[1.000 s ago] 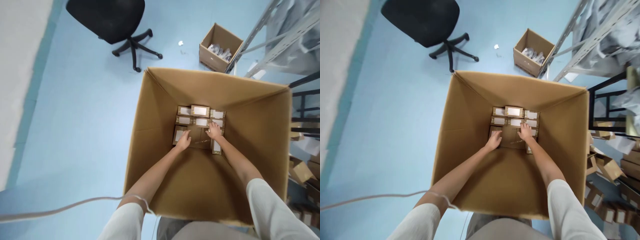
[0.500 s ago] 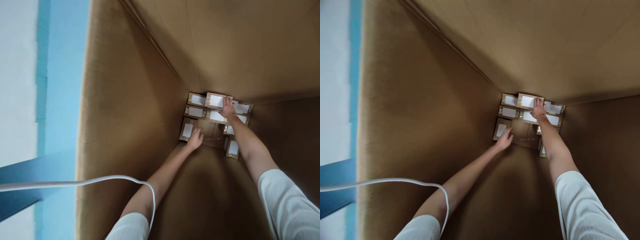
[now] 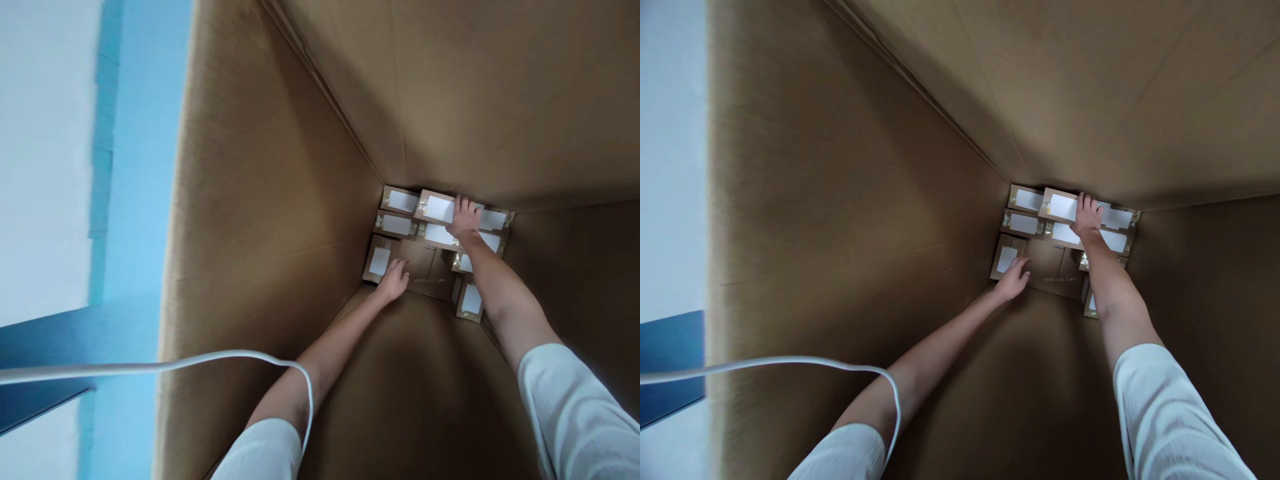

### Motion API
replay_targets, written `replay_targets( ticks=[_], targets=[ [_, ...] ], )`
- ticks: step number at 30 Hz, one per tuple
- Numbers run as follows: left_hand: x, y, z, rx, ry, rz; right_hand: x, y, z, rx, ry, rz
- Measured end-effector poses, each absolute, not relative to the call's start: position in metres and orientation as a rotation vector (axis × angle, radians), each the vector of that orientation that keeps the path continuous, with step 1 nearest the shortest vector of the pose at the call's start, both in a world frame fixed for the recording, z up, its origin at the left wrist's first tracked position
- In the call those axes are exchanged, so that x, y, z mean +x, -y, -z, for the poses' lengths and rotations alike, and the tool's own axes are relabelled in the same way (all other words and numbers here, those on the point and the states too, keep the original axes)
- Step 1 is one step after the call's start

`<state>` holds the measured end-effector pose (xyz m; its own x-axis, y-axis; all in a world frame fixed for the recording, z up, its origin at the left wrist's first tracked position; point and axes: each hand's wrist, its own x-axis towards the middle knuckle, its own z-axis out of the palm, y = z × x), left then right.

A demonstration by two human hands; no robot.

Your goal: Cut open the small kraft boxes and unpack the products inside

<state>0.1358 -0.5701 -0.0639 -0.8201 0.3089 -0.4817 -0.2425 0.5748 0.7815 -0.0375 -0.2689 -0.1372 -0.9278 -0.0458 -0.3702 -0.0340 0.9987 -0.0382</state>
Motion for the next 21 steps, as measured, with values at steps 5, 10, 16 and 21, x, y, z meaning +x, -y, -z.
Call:
replay_targets(
  ticks=[5,10,16,21],
  targets=[
    [0.139,0.571,0.058,0.071,-2.214,-1.206,-0.005,0.278,0.11,0.004,-2.768,0.009],
    [0.135,0.574,0.029,0.101,-2.202,-1.147,0.049,0.277,0.051,-0.051,-2.688,-0.066],
    [0.126,0.571,-0.03,0.141,-2.182,-1.064,0.112,0.276,-0.035,-0.165,-2.553,-0.198],
    [0.119,0.571,-0.094,0.226,-2.203,-1.013,0.145,0.281,-0.119,-0.071,-2.582,-0.205]
  ],
)
